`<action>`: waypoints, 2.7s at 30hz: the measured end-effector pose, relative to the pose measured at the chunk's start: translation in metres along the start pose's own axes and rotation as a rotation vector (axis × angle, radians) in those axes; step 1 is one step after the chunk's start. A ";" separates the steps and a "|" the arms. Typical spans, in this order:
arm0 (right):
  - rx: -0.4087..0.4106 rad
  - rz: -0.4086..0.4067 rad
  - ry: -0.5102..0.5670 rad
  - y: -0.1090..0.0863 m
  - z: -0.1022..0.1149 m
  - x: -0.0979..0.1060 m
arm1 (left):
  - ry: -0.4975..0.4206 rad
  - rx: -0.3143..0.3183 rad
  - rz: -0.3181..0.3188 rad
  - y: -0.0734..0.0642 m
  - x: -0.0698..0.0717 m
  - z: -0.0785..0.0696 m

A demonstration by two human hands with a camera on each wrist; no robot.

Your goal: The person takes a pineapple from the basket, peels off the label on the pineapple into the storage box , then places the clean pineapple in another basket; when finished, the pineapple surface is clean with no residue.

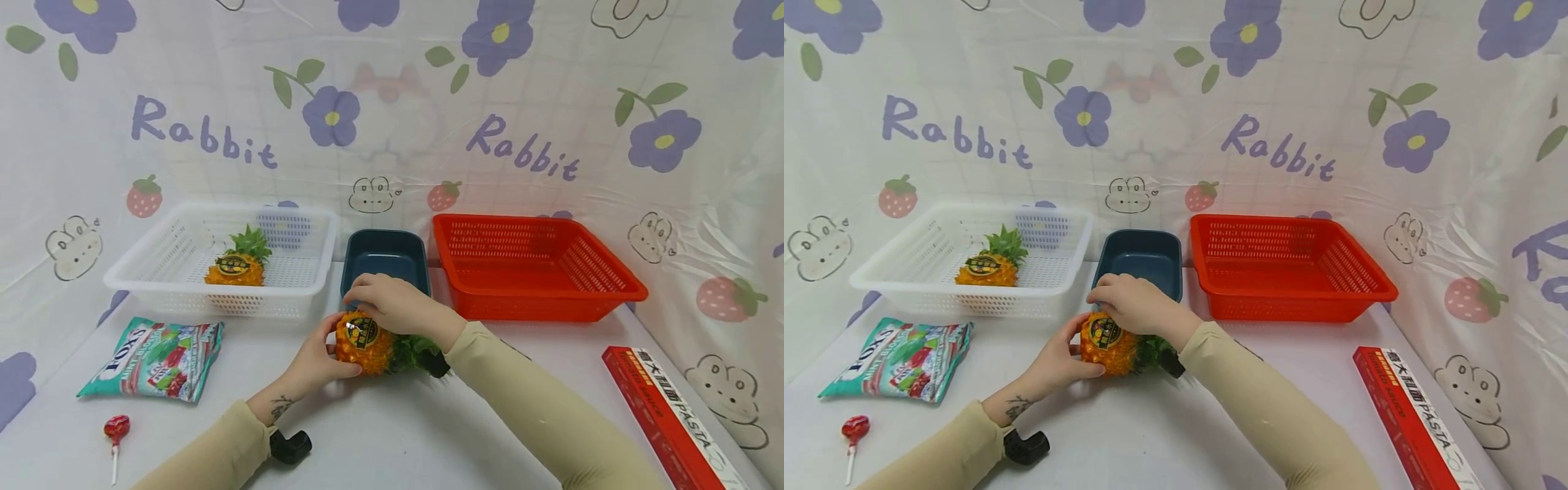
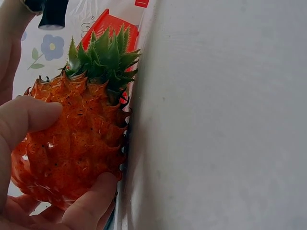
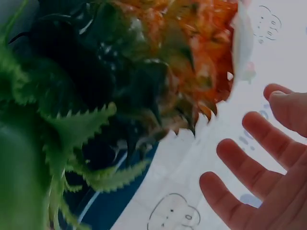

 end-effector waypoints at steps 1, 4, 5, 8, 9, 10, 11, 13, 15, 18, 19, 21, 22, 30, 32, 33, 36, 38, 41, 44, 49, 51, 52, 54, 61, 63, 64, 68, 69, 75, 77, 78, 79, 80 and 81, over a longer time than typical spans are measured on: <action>-0.002 0.018 -0.015 0.003 0.001 -0.003 | 0.001 0.000 0.001 0.000 0.000 0.000; -0.022 0.076 -0.038 0.009 0.000 -0.014 | 0.001 -0.001 0.001 -0.001 0.000 -0.001; -0.027 0.092 -0.041 0.010 -0.001 -0.017 | 0.001 -0.005 0.004 -0.001 0.000 -0.001; -0.039 0.122 -0.033 0.011 -0.002 -0.022 | -0.008 -0.013 0.012 -0.002 -0.001 -0.003; -0.040 0.128 -0.030 0.011 -0.003 -0.023 | -0.010 -0.014 0.014 -0.002 -0.001 -0.003; -0.043 0.133 -0.024 0.011 -0.003 -0.023 | -0.011 -0.017 0.016 -0.002 -0.001 -0.004; -0.047 0.139 -0.014 0.011 -0.004 -0.023 | -0.014 -0.021 0.018 -0.002 -0.001 -0.005; -0.049 0.148 0.012 0.010 -0.004 -0.023 | -0.019 -0.024 0.021 -0.002 -0.002 -0.006; -0.047 0.154 0.039 0.010 -0.005 -0.023 | -0.020 -0.025 0.022 -0.002 -0.002 -0.006; -0.047 0.167 0.076 0.011 -0.005 -0.024 | -0.019 -0.019 0.020 -0.002 -0.001 -0.006; -0.045 0.170 0.080 0.011 -0.005 -0.024 | -0.017 -0.016 0.018 -0.002 -0.001 -0.005; -0.037 0.170 0.079 0.012 -0.004 -0.025 | -0.014 -0.013 0.017 -0.002 -0.001 -0.005; -0.031 0.168 0.074 0.013 -0.003 -0.024 | -0.012 -0.013 0.017 -0.002 -0.001 -0.004; -0.003 0.141 0.075 0.013 0.002 -0.020 | -0.006 -0.030 0.015 -0.002 -0.001 -0.005; -0.002 0.140 0.086 0.013 0.003 -0.018 | -0.004 -0.034 0.016 -0.001 -0.001 -0.004; -0.002 0.139 0.091 0.013 0.003 -0.016 | -0.005 -0.037 0.017 -0.001 -0.001 -0.004; 0.003 0.138 0.112 0.011 0.005 -0.011 | -0.004 -0.043 0.019 0.000 0.000 -0.003; 0.009 0.140 0.131 0.008 0.007 -0.007 | -0.002 -0.045 0.019 0.001 0.000 -0.002; 0.032 0.136 0.175 0.005 0.009 0.001 | 0.003 -0.044 0.013 0.001 0.000 -0.001; 0.042 0.096 0.215 0.003 0.006 0.013 | 0.001 -0.036 0.005 0.001 0.000 -0.001; -0.023 -0.042 0.214 0.002 -0.013 0.039 | -0.004 -0.018 -0.002 0.001 0.000 0.001; -0.085 -0.079 0.184 0.002 -0.026 0.045 | -0.005 -0.015 -0.005 0.001 0.000 0.002; -0.117 -0.086 0.157 0.002 -0.032 0.046 | -0.004 -0.013 -0.006 0.001 0.000 0.003; -0.184 -0.081 0.102 0.002 -0.045 0.046 | -0.008 -0.009 -0.010 0.001 0.001 0.003; -0.376 0.038 -0.099 0.004 -0.084 0.032 | 0.013 -0.033 -0.011 0.000 0.000 0.001; -0.401 0.058 -0.126 0.006 -0.091 0.030 | 0.020 -0.043 -0.009 -0.001 0.001 -0.001; -0.410 0.061 -0.136 0.007 -0.094 0.030 | 0.020 -0.040 -0.007 -0.001 0.001 -0.001; -0.432 0.062 -0.162 0.010 -0.103 0.031 | 0.004 -0.011 -0.002 -0.002 0.001 -0.004; -0.435 0.059 -0.167 0.011 -0.105 0.031 | 0.000 -0.006 -0.001 -0.002 0.001 -0.004; -0.448 0.056 -0.186 0.013 -0.112 0.029 | -0.005 -0.009 0.000 0.000 0.001 0.000; -0.449 0.059 -0.190 0.013 -0.113 0.028 | -0.008 -0.014 0.001 -0.001 0.001 -0.001; -0.449 0.060 -0.191 0.013 -0.113 0.027 | -0.011 -0.015 0.002 -0.001 0.000 -0.001; -0.449 0.060 -0.190 0.013 -0.113 0.027 | -0.012 -0.017 0.002 -0.001 0.000 -0.002; -0.450 0.059 -0.191 0.013 -0.113 0.027 | -0.014 -0.019 0.002 -0.001 0.000 -0.002; -0.450 0.058 -0.193 0.013 -0.114 0.027 | -0.015 -0.019 0.002 -0.001 0.000 -0.002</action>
Point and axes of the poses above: each hand's wrist, its own y-axis towards the middle knuckle, its own x-axis out of the back of the hand, z = x × y, the point moved 10 cm from there along y, towards the middle knuckle, and after that the axes turned 6 degrees about z, right-handed, at the moved point
